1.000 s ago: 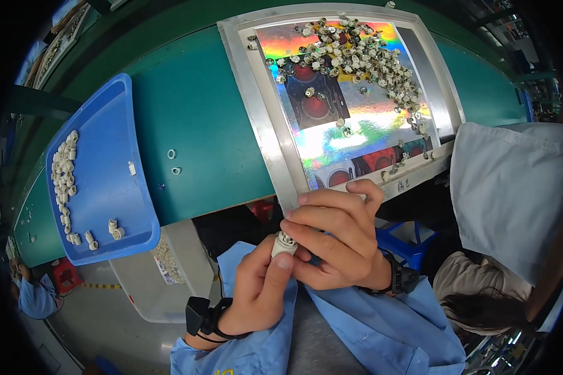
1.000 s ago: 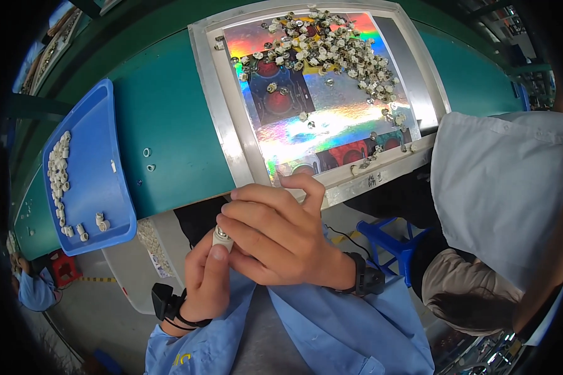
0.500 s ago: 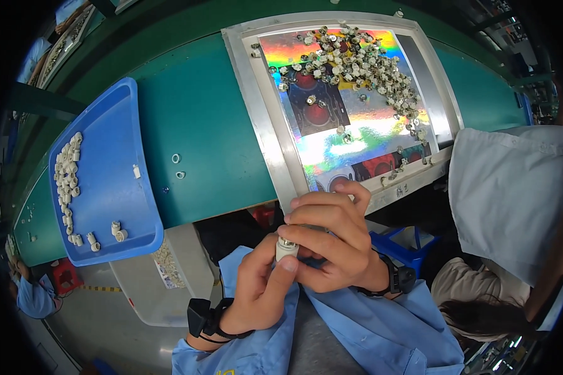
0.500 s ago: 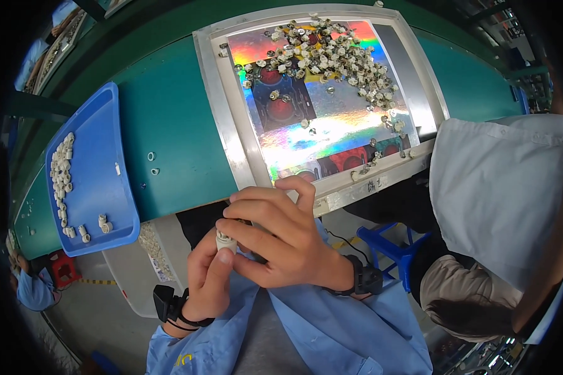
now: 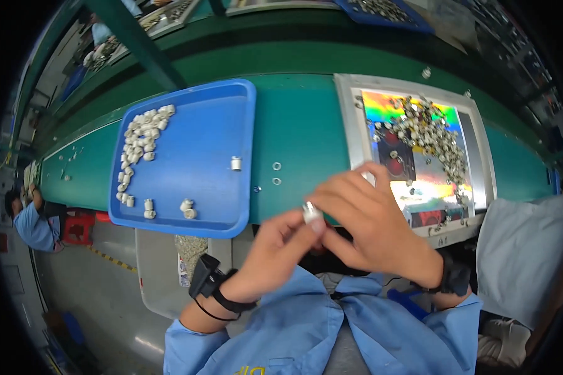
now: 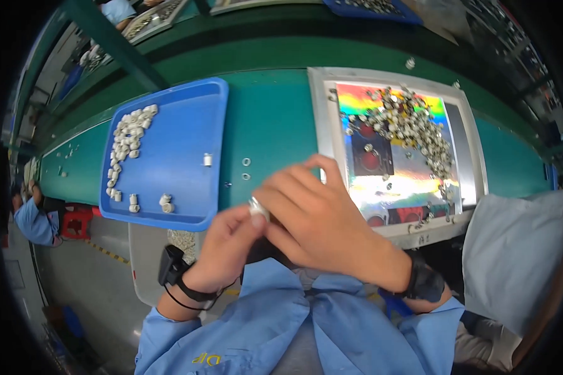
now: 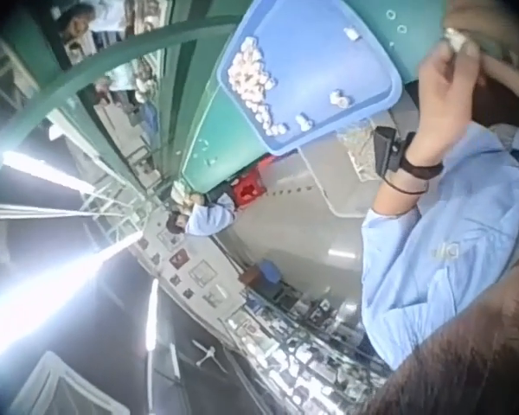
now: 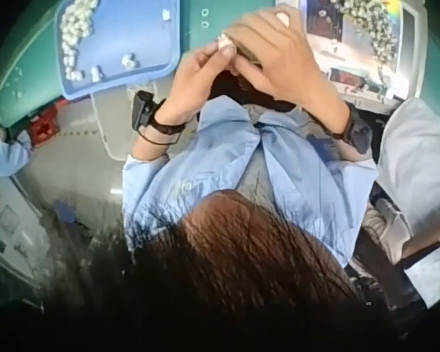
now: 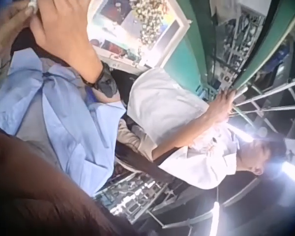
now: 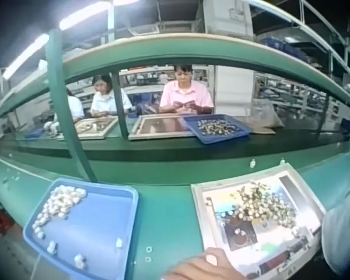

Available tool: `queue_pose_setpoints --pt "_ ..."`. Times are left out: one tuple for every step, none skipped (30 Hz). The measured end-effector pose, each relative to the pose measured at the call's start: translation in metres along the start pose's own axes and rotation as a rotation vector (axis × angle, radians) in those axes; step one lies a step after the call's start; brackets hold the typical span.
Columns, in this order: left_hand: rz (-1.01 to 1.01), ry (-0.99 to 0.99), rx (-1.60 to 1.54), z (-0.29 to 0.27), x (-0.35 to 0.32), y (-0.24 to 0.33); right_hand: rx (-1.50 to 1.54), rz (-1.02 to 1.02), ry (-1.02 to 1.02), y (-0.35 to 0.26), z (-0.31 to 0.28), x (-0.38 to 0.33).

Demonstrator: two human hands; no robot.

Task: The person picks up a white plastic housing and a metal component by hand, fits the metal component into the housing, and places the assembled unit into a blue tray.

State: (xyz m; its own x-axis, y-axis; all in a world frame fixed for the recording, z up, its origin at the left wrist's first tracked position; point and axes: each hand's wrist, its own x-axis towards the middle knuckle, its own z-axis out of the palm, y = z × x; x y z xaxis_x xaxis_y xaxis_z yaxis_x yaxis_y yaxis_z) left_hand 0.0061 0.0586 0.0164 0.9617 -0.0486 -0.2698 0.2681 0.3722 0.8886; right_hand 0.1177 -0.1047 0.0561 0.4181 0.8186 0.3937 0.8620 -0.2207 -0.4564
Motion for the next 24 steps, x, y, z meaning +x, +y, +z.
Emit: queue_pose_setpoints --pt "0.105 0.07 0.021 -0.012 0.001 0.012 0.042 -0.053 0.007 0.0 0.006 0.022" --pt "0.21 0.121 0.033 -0.026 0.009 0.023 0.068 -0.095 0.01 0.002 0.013 0.045" --pt "0.238 0.15 0.019 -0.042 0.016 0.039 0.063 -0.114 0.008 0.005 0.021 0.068" --pt "0.265 0.18 0.005 -0.059 0.023 0.055 0.084 -0.136 0.066 0.008 0.034 0.092" --pt "0.284 0.208 -0.028 -0.077 0.031 0.072 0.107 -0.161 0.123 0.01 0.047 0.118" --pt "0.303 0.234 -0.062 -0.096 0.04 0.085 0.103 -0.182 0.118 0.015 0.062 0.142" --pt "0.319 0.241 -0.067 -0.114 0.051 0.095 0.141 -0.17 0.155 0.022 0.079 0.166" --pt "0.315 0.29 -0.076 -0.13 0.06 0.106 0.181 -0.162 0.195 0.027 0.095 0.189" --pt "0.309 0.339 -0.085 -0.147 0.068 0.114 0.18 -0.18 0.191 0.032 0.113 0.21" --pt "0.323 0.342 -0.089 -0.164 0.078 0.119 0.258 -0.152 0.244 0.042 0.133 0.229" --pt "0.316 0.39 -0.053 -0.181 0.085 0.123 0.344 -0.127 0.297 0.044 0.147 0.246" --pt "0.307 0.437 -0.017 -0.198 0.092 0.127 0.347 -0.142 0.294 0.046 0.162 0.262" --pt "0.287 0.488 0.018 -0.217 0.098 0.129 0.416 -0.086 0.312 0.047 0.18 0.277" --pt "0.286 0.493 0.016 -0.233 0.105 0.133 0.478 -0.022 0.331 0.047 0.193 0.289" --pt "0.29 0.497 0.057 -0.25 0.112 0.137 0.54 0.044 0.351 0.05 0.203 0.299" --pt "0.288 0.498 0.097 -0.26 0.117 0.143 0.544 0.05 0.347 0.052 0.21 0.308" --pt "0.286 0.499 0.138 -0.267 0.122 0.146 0.547 0.082 0.324 0.055 0.217 0.316" --pt "0.278 0.5 0.139 -0.273 0.126 0.147 0.551 0.115 0.302 0.058 0.222 0.323" --pt "0.27 0.494 0.144 -0.276 0.13 0.146 0.554 0.149 0.281 0.061 0.226 0.329" --pt "0.263 0.487 0.149 -0.279 0.132 0.146 0.558 0.157 0.283 0.065 0.229 0.333" --pt "0.256 0.484 0.154 -0.28 0.133 0.146 0.564 0.174 0.276 0.066 0.232 0.333" --pt "0.248 0.486 0.157 -0.284 0.135 0.147 0.569 0.191 0.27 0.067 0.235 0.332" --pt "0.23 0.48 0.163 -0.289 0.137 0.147 0.573 0.208 0.265 0.068 0.238 0.333" --pt "0.213 0.474 0.168 -0.293 0.138 0.148 0.578 0.214 0.266 0.069 0.239 0.335"
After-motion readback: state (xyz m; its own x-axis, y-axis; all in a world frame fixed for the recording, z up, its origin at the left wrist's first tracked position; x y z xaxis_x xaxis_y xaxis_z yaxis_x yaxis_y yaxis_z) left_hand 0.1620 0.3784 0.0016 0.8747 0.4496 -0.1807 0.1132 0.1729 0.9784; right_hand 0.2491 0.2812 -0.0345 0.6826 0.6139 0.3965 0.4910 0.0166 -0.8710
